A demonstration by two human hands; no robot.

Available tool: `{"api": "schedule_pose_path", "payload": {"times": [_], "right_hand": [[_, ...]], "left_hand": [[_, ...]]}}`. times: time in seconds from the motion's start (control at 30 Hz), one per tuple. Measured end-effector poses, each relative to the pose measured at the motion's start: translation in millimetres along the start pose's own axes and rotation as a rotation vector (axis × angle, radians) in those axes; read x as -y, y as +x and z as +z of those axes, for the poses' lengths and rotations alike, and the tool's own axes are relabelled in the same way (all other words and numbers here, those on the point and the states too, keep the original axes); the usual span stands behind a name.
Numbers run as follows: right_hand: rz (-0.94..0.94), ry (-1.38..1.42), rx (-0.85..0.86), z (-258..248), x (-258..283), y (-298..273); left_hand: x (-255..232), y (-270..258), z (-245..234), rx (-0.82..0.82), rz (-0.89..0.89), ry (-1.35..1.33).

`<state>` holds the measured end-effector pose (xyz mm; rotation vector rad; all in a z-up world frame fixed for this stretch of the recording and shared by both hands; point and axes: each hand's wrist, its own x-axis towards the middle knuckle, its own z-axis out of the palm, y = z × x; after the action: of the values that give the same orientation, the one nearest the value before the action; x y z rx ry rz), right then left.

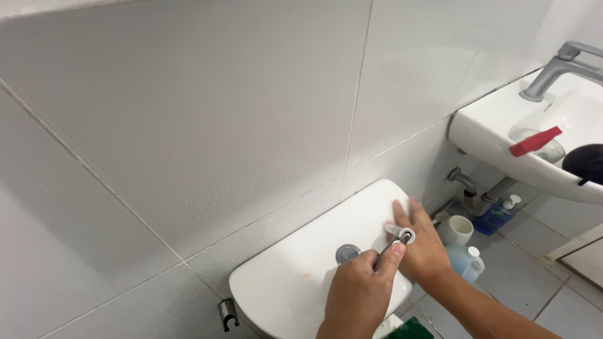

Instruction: Scrubbing the inside of a toilet bowl with a brush and rinsing the tank area with a spray nozzle.

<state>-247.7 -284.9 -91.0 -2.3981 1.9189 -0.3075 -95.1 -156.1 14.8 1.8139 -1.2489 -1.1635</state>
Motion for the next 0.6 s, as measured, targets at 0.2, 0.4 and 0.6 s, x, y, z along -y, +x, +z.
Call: {"api": "schedule_pose_path", "payload": {"times": [0.2,0.4,0.6], "right_hand": [[-0.199,-0.133,-0.009,-10,10,-13],[-0.293,0.052,-0.137,-6,24,-48],[-0.101,0.339,-0.081,-17,47,-72]], "left_hand": [[5,-11,-2,-0.036,-0.006,0.017],[16,-27,-7,0.034,-0.06,0.003],[19,-45,-15,0.05,-0.089,0.027]]}}
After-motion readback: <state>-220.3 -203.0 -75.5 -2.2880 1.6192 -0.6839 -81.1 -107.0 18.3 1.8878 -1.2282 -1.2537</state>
